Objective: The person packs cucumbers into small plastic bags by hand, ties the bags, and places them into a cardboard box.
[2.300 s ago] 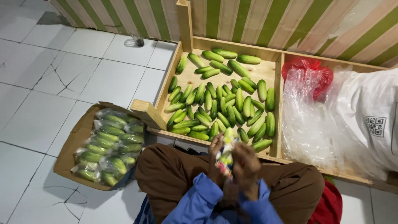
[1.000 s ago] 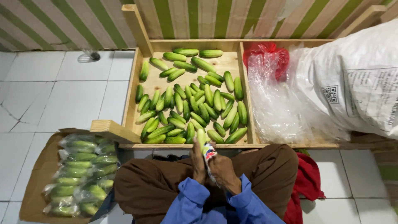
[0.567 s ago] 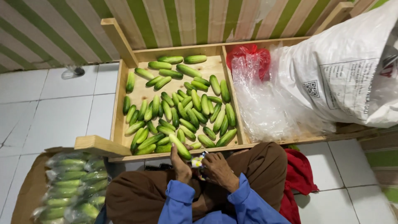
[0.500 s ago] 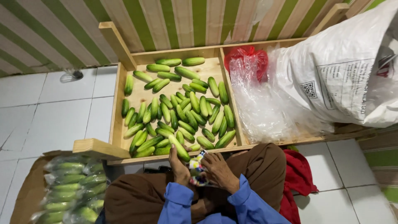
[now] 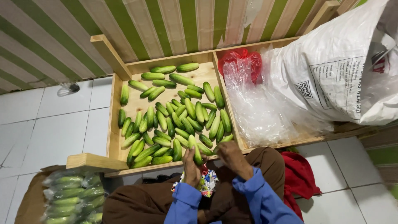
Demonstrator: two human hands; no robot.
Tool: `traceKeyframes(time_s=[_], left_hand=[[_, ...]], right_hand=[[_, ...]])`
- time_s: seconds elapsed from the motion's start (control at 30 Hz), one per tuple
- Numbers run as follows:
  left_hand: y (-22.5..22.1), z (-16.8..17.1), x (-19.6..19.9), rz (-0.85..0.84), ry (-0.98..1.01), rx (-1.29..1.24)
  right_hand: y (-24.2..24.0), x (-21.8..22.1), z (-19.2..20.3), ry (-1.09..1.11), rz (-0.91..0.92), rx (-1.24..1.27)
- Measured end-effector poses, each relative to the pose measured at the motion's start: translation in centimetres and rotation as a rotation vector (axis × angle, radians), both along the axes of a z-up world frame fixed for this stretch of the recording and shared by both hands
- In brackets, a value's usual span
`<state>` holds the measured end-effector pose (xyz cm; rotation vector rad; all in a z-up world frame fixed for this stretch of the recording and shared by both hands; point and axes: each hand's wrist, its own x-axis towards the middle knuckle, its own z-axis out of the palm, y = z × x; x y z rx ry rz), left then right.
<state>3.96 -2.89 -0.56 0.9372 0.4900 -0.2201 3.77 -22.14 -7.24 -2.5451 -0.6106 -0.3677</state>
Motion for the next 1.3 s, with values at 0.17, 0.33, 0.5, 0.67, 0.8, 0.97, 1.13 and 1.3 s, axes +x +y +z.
traceKeyframes(time_s=[0.17, 0.33, 0.5, 0.67, 0.8, 0.97, 1.13, 1.3], left_hand=[[-3.4, -2.5, 3.4, -0.127, 0.001, -0.094], [-8.2, -5.8, 8.7, -0.207, 0.010, -0.132], [-12.7, -8.1, 12.4, -0.219, 0.027, -0.142], [-15.0, -11.5, 14.5, -0.276, 0.102, -0.093], [-15.9, -11.5, 15.2, -0.286, 0.100, -0.057], [-16.7, -10.4, 15.4, -0.283, 0.084, -0.073], [-16.7, -9.1, 15.0, -0.329, 0.153, -0.071], [-16.3, -7.5, 14.3, -0.315, 0.181, -0.070]], right_hand=[[-6.3, 6.2, -0.7, -0.052, -0.357, -0.153], [-9.7, 11.6, -0.4, -0.166, -0.521, -0.130], [-12.5, 15.6, -2.4, -0.034, -0.583, -0.141], [-14.1, 18.1, -5.6, 0.235, -0.588, -0.222], [-15.9, 20.3, -9.9, 0.210, -0.617, -0.270], [-15.8, 19.3, -7.5, 0.060, -0.777, -0.137], [-13.8, 16.7, 0.0, 0.217, -0.743, 0.045], [-14.2, 16.8, -1.0, 0.320, -0.696, 0.055]])
